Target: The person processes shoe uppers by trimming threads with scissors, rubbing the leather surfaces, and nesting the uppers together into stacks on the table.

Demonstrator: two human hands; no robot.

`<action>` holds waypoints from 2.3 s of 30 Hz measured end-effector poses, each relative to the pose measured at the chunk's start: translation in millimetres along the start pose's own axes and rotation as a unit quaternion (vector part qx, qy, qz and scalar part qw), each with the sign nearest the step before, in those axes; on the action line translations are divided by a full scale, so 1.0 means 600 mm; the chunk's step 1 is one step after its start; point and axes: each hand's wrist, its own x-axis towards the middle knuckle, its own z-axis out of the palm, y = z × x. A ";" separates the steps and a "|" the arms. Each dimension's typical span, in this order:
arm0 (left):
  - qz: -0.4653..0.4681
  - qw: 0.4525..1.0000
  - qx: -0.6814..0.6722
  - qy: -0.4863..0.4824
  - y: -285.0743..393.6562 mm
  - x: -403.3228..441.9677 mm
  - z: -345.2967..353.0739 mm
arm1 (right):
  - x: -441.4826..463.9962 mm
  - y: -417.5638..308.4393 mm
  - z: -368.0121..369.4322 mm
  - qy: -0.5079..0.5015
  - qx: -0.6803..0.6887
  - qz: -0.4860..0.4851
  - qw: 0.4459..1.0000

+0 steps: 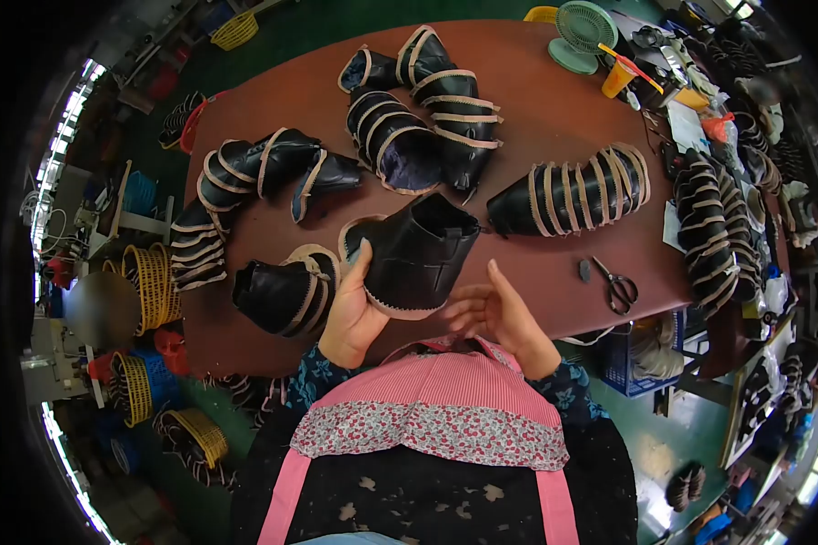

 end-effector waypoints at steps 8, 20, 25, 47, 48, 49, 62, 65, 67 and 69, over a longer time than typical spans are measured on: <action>0.051 0.996 -0.061 -0.030 -0.037 -0.007 0.014 | 0.028 -0.014 0.045 -0.073 0.320 -0.055 0.943; 0.355 0.829 0.373 0.217 -0.080 -0.022 -0.028 | 0.018 -0.048 0.021 -0.077 0.400 -0.009 0.913; 0.443 0.713 0.542 0.031 -0.016 -0.042 0.028 | 0.004 -0.044 0.033 -0.059 0.323 0.020 0.944; 0.470 0.365 0.803 -0.028 0.040 -0.089 0.124 | -0.008 -0.011 -0.028 -0.146 0.075 -0.040 0.986; 0.497 0.319 0.807 0.010 0.083 -0.116 0.146 | -0.022 -0.039 0.018 -0.081 0.027 -0.027 0.996; 0.486 0.246 0.836 0.066 0.119 -0.145 0.175 | -0.012 -0.037 0.020 -0.085 0.026 -0.017 0.996; 0.375 0.192 0.855 0.302 0.298 -0.119 -0.109 | 0.246 0.205 0.009 0.014 -0.061 0.114 0.992; 0.432 0.370 0.740 0.359 0.260 -0.167 -0.181 | 0.344 0.282 0.069 0.065 -0.075 0.185 0.978; 0.419 0.560 0.609 0.374 0.272 -0.212 -0.248 | 0.413 0.328 0.114 0.099 -0.022 0.201 0.974; 0.410 0.655 0.515 0.371 0.302 -0.264 -0.318 | 0.491 0.384 0.140 0.073 -0.011 0.169 0.983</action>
